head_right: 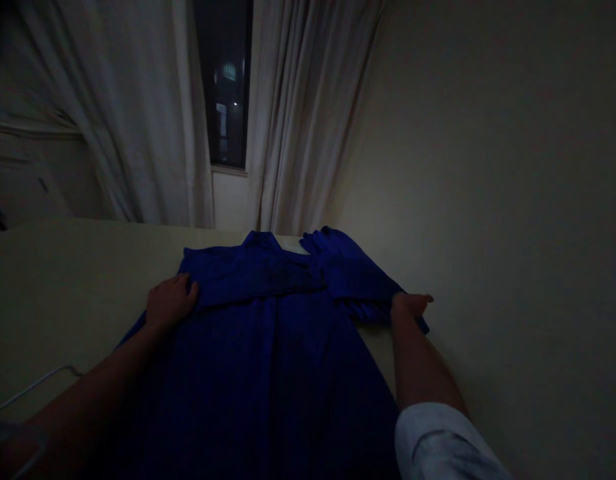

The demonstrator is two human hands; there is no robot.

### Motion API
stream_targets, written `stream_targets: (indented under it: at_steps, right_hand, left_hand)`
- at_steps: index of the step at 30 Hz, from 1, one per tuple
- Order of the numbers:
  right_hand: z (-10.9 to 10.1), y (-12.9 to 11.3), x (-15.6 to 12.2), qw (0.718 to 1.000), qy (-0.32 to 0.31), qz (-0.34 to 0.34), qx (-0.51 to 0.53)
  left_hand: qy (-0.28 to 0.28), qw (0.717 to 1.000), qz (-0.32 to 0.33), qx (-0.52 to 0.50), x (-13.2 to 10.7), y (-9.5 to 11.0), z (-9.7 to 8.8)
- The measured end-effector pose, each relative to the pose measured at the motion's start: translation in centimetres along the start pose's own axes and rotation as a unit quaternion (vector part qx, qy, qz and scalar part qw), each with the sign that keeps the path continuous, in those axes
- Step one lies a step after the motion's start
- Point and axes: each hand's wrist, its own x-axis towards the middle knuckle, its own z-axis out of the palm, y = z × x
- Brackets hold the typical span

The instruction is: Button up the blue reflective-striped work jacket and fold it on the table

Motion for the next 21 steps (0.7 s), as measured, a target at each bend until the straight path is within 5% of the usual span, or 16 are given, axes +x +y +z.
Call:
stream_targets:
  at_steps: [3, 6, 8, 10, 11, 13, 16, 19, 21]
  right_hand:
    - [-0.4, -4.4, -1.3, 0.996, -0.015, -0.069, 0.056]
    - [0.0, -10.2, -6.9, 0.939, -0.08, -0.291, 0.164]
    - [0.7, -13.0, -13.0, 0.844, -0.197, -0.46, 0.191]
    - [1.5, -14.1, -19.8, 0.71, -0.348, -0.586, 0.174]
    - [2.0, -14.0, -22.9, 0.652, -0.405, -0.62, 0.163]
    - [2.7, -12.7, -27.6, 0.585, -0.46, -0.651, 0.15]
    - [3.3, -10.2, -30.4, 0.579, -0.474, -0.652, 0.123]
    - [3.3, -9.2, -29.8, 0.603, -0.451, -0.648, 0.116]
    - [3.0, -9.4, -29.2, 0.594, -0.438, -0.662, 0.126]
  left_hand:
    - [-0.008, 1.0, 0.004, -0.006, 0.1, 0.2, -0.2]
    - [-0.011, 1.0, -0.009, -0.016, 0.1, 0.3, -0.3]
    - [-0.011, 0.999, -0.02, -0.033, 0.2, 0.1, -0.4]
    - [-0.008, 0.998, -0.034, -0.059, 0.2, -0.2, -0.5]
    - [-0.005, 0.996, -0.044, -0.076, 0.2, -0.3, -0.6]
    - [0.005, 0.992, -0.069, -0.11, 0.2, -0.7, -0.8]
    - [0.008, 0.987, -0.089, -0.133, 0.3, -1.0, -1.0]
    - [0.011, 0.992, -0.065, -0.108, 0.3, -1.1, -0.8]
    - [0.014, 0.997, -0.026, -0.076, 0.1, -1.1, -0.6]
